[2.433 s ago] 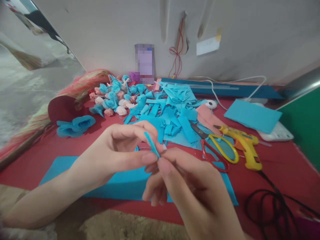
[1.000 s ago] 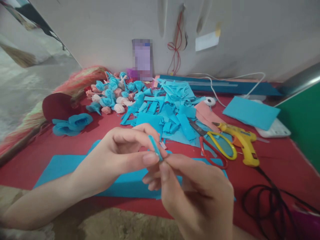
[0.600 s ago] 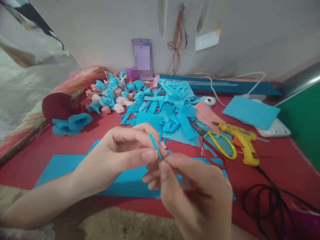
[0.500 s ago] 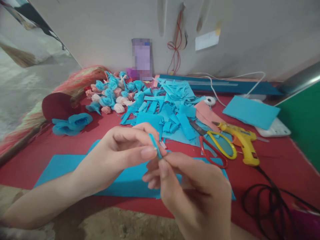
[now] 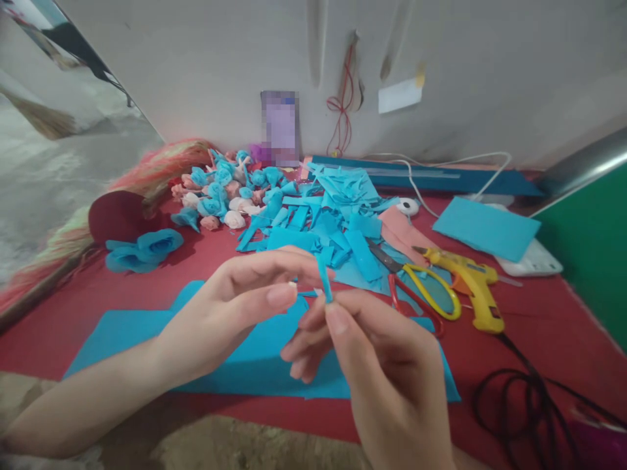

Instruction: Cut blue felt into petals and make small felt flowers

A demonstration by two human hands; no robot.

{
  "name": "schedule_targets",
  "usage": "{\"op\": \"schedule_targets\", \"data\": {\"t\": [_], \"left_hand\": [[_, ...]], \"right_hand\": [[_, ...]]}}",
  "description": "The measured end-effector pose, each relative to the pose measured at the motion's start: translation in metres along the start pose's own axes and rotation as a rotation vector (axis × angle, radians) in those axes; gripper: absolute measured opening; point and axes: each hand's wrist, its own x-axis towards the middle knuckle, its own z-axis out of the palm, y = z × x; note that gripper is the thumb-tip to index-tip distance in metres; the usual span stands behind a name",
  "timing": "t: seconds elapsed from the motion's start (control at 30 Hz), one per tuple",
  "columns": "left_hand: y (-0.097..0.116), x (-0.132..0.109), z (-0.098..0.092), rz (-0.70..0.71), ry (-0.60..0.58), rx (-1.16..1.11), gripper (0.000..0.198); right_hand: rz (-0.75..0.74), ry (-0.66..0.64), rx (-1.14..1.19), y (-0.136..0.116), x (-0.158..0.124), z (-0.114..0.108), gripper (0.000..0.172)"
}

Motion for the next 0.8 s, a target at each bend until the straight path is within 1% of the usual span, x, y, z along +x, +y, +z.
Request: {"op": "schedule_targets", "data": {"t": [0.17, 0.27, 0.37, 0.43, 0.67, 0.73, 0.8], "left_hand": [[0.0024, -0.0013, 0.0005, 0.056, 0.046, 0.0, 0.011], [0.004, -0.0022, 0.0004, 0.1, 0.085, 0.115, 0.012], [0.0052, -0.0031, 0.0006, 0.174, 0.148, 0.249, 0.01], [0.0058, -0.0036, 0.0007, 0.217, 0.174, 0.298, 0.008], [0.0055, -0.0039, 0.0001, 0.219, 0.173, 0.264, 0.005], [0.0052, -0.0036, 0.0002, 0.227, 0.176, 0.255, 0.004], [0.0051, -0.0032, 0.0005, 0.229, 0.181, 0.25, 0.003]], "right_hand": [[0.011, -0.045, 0.067, 0.0017, -0.0018, -0.0032, 0.022], [0.018, -0.045, 0.073, 0.0031, -0.0026, -0.0032, 0.021], [0.002, -0.054, 0.071, 0.0034, -0.0026, -0.0016, 0.019], [-0.001, -0.062, 0.061, 0.0032, -0.0024, -0.0007, 0.02], [-0.01, -0.076, 0.004, 0.0016, -0.0028, 0.0009, 0.022], [-0.029, -0.059, -0.045, 0.0013, -0.0023, 0.0027, 0.022], [-0.05, -0.015, -0.099, 0.0014, -0.0009, 0.0055, 0.023]]}}
